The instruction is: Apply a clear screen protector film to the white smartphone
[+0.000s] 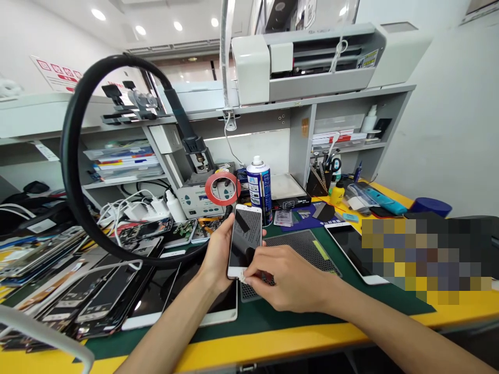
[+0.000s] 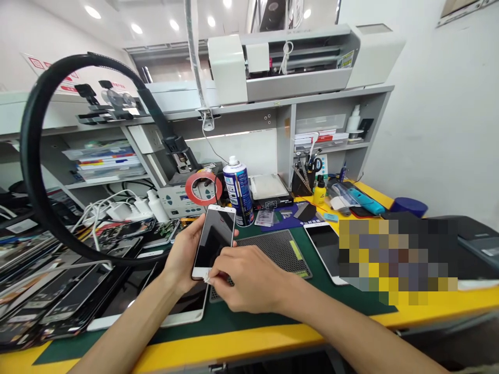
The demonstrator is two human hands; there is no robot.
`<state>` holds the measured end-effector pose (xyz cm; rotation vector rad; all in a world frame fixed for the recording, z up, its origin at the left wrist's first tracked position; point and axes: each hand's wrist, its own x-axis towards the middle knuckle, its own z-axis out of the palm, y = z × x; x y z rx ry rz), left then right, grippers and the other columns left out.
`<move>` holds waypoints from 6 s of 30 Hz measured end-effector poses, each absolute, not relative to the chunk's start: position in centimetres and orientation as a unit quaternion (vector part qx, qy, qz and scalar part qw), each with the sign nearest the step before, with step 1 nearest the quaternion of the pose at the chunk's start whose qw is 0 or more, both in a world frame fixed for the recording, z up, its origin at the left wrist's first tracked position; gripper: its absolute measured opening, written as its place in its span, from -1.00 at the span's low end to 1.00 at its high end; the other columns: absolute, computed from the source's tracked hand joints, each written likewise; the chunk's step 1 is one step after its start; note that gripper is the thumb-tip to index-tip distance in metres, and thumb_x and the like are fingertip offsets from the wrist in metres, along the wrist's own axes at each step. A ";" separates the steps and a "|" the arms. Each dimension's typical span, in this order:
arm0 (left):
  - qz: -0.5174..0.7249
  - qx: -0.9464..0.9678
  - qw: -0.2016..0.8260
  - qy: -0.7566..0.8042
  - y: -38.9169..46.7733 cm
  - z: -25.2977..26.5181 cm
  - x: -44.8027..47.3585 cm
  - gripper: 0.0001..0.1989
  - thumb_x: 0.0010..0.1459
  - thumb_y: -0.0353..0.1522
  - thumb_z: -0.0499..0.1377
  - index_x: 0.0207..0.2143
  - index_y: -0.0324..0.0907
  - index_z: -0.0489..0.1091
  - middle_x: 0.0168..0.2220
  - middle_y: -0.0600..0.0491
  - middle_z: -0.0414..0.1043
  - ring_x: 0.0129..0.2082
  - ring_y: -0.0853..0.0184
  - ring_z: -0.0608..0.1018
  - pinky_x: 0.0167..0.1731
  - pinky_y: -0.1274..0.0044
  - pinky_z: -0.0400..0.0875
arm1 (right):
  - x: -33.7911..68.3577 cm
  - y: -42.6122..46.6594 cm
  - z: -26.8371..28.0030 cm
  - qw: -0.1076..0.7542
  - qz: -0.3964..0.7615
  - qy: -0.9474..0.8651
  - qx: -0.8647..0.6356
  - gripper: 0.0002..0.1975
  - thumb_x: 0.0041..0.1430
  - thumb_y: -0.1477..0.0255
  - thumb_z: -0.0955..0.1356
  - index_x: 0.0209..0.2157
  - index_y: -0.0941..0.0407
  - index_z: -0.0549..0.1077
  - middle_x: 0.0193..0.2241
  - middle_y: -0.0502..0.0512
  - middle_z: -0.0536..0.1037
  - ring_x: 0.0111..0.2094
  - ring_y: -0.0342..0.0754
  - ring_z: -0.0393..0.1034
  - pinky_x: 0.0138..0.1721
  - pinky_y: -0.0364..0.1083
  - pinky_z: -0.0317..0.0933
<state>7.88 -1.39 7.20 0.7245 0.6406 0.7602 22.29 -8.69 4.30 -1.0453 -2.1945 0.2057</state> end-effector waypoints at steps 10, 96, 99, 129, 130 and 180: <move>0.365 0.353 0.819 0.269 -1.2 7.7 7.4 -0.54 0.38 -0.15 -0.04 -0.03 -0.29 0.49 -0.27 -0.14 0.62 -0.38 0.17 0.66 -0.31 0.38 0.58 | 23.2 -8.7 4.9 0.351 0.078 -0.837 -0.412 -0.88 0.11 0.59 0.33 -0.40 0.09 0.45 -0.51 -0.04 0.46 -0.47 -0.12 0.29 -0.37 -0.13 0.17; 0.315 0.388 0.802 0.326 -4.1 4.7 9.4 -0.59 0.30 -0.12 0.14 0.09 -0.11 0.46 -0.26 -0.02 0.64 -0.32 0.15 0.67 -0.23 0.36 0.57 | 24.8 -6.8 5.1 0.538 -0.084 -0.706 -0.453 -0.74 0.40 0.49 0.25 -0.03 0.14 0.54 -0.23 0.18 0.56 -0.24 -0.04 0.46 -0.20 -0.07 0.34; 0.352 0.356 0.799 0.334 -4.0 5.1 9.3 -0.56 0.30 -0.15 0.16 0.15 -0.14 0.41 -0.22 -0.02 0.64 -0.22 0.13 0.67 -0.18 0.37 0.55 | 24.7 -6.8 4.8 0.503 -0.096 -0.733 -0.448 -0.72 0.40 0.52 0.23 -0.02 0.15 0.53 -0.22 0.19 0.54 -0.23 -0.04 0.44 -0.21 -0.07 0.34; 0.437 0.320 0.794 0.275 -1.8 6.3 8.5 -0.62 0.33 -0.18 0.06 -0.14 -0.30 0.50 -0.29 -0.11 0.61 -0.44 0.22 0.62 -0.35 0.38 0.58 | 21.7 -8.1 2.0 0.345 -0.104 -0.860 -0.361 -0.81 0.36 0.40 0.30 -0.30 0.12 0.52 -0.40 0.06 0.50 -0.37 -0.08 0.38 -0.33 -0.08 0.22; 0.446 0.319 0.789 0.277 -1.9 6.4 8.4 -0.62 0.33 -0.19 0.06 -0.11 -0.30 0.50 -0.27 -0.12 0.61 -0.44 0.21 0.63 -0.35 0.36 0.59 | 21.7 -8.1 2.1 0.350 -0.098 -0.857 -0.366 -0.82 0.35 0.41 0.30 -0.29 0.12 0.53 -0.39 0.06 0.51 -0.37 -0.08 0.38 -0.32 -0.08 0.23; 0.308 0.392 0.804 0.323 -3.3 5.5 8.9 -0.51 0.28 -0.09 0.15 -0.02 -0.36 0.49 -0.23 -0.23 0.62 -0.34 0.04 0.66 -0.25 0.24 0.58 | 26.3 -5.6 4.6 0.561 -0.073 -0.664 -0.489 -0.82 0.34 0.46 0.33 -0.19 0.14 0.61 -0.34 0.10 0.51 -0.31 -0.09 0.44 -0.28 -0.11 0.26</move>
